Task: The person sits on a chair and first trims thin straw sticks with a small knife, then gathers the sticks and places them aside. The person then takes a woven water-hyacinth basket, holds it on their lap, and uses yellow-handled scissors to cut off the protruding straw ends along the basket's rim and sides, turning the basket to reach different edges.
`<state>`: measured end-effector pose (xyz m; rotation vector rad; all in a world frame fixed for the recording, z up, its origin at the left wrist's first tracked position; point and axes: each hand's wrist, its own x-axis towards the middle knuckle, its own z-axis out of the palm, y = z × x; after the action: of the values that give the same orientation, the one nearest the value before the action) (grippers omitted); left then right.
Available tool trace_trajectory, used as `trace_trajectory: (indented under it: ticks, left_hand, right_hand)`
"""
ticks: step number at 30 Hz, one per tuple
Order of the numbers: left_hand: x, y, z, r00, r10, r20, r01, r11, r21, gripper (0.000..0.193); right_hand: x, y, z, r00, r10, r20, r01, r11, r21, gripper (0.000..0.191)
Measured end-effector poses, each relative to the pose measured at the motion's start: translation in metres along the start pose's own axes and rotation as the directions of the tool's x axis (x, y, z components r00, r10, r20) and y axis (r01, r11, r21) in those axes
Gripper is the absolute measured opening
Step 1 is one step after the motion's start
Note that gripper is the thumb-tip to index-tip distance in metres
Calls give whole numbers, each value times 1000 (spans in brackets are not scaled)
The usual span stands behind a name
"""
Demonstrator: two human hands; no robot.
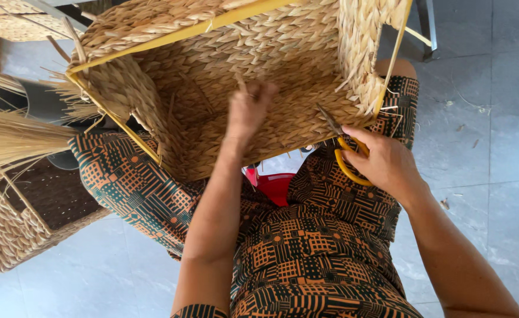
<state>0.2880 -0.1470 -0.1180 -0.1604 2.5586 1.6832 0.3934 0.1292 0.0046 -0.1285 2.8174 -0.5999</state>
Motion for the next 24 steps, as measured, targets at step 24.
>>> trace_trajectory:
  ticks: [24]
  left_hand:
    - [14,-65,-12,982,-133,-136,190,719,668,31]
  right_hand:
    - [74,-28,12,960,-142,239,182,972,-151,56]
